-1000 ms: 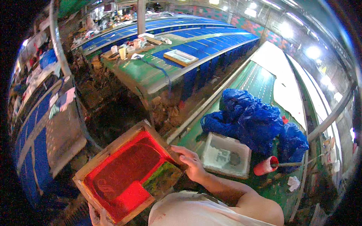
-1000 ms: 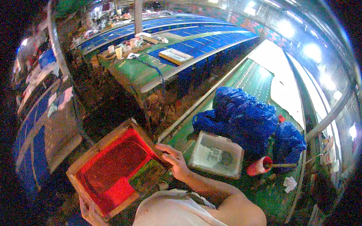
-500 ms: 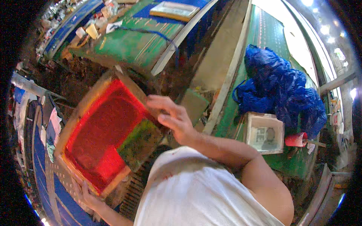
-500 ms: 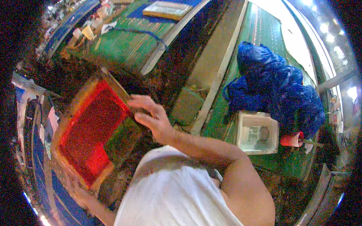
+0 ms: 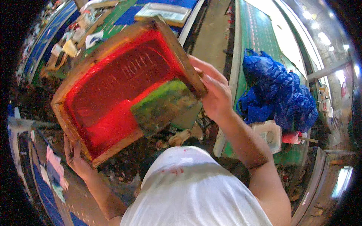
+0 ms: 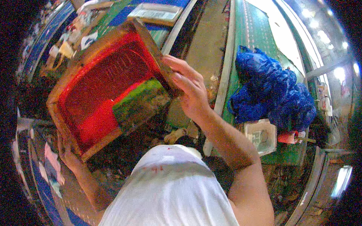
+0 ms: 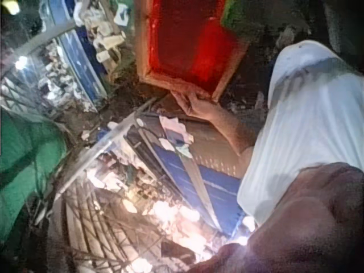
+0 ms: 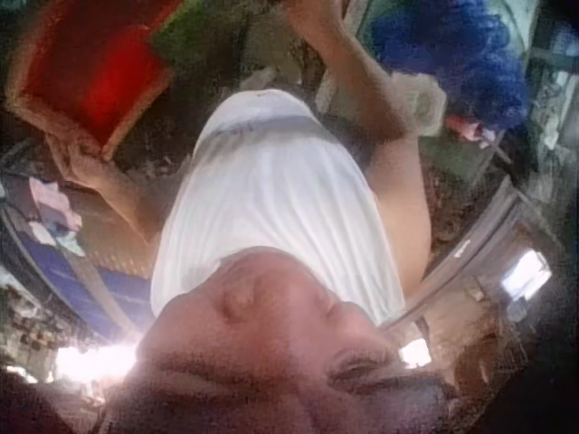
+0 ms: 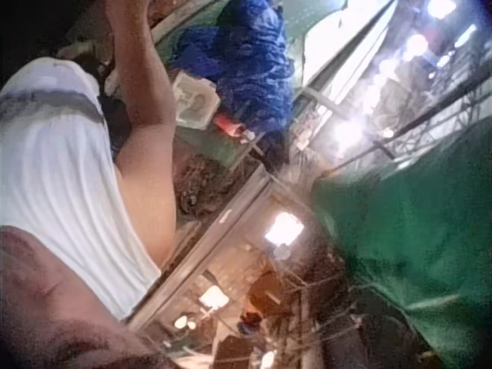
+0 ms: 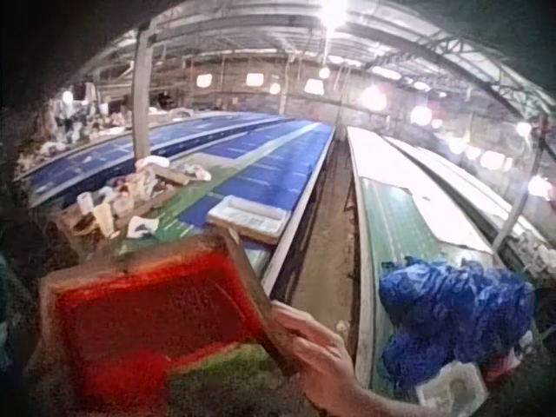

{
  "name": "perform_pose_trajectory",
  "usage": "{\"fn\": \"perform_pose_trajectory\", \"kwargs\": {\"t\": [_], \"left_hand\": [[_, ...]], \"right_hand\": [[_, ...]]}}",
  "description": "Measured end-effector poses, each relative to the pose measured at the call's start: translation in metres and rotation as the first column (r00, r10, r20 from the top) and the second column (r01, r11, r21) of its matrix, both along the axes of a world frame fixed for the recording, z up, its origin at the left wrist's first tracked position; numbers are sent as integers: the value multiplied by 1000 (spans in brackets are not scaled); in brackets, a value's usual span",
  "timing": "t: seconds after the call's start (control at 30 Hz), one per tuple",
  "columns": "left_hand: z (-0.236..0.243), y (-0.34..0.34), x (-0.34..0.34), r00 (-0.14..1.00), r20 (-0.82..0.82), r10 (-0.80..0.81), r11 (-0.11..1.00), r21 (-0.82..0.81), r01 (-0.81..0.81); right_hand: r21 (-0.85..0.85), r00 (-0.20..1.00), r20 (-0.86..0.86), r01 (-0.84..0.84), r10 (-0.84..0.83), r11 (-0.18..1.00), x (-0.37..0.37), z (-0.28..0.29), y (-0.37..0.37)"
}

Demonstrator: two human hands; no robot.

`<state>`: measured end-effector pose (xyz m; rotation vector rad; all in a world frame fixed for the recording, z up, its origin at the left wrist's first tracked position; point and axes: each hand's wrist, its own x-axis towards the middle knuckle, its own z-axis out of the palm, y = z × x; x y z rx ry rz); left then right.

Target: The person uses a wooden screen-printing frame with red ink to print a logo onto white fabric laid out on a long table. They repeatedly spread ink across the screen with a squeegee, lift the frame, and move to the next fabric section to continue printing.

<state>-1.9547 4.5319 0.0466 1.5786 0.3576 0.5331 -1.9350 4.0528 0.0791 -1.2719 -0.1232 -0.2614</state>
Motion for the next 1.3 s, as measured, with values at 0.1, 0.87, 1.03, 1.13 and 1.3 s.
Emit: {"fn": "perform_pose_trajectory", "kwargs": {"t": [0.1,0.87,1.03,1.13,1.3], "left_hand": [[-7,-57,52,989,8,-151,988,23,151],[16,-632,272,9,205,-979,-70,-377,924],[-2,-726,382,15,120,-993,-23,-309,951],[-12,-786,467,14,131,-991,-29,-320,947],[-19,-833,594,69,9,-998,63,-302,951]], "right_hand": [[-116,959,219,211,-182,971,-18,-10,-44],[-164,10,80,986,-997,-3,-192,25,-216],[-240,-55,65,968,-996,-70,-79,3,-295],[-247,22,124,969,-992,-9,0,-25,-357],[-64,175,-44,982,-984,177,140,-16,-437]]}}
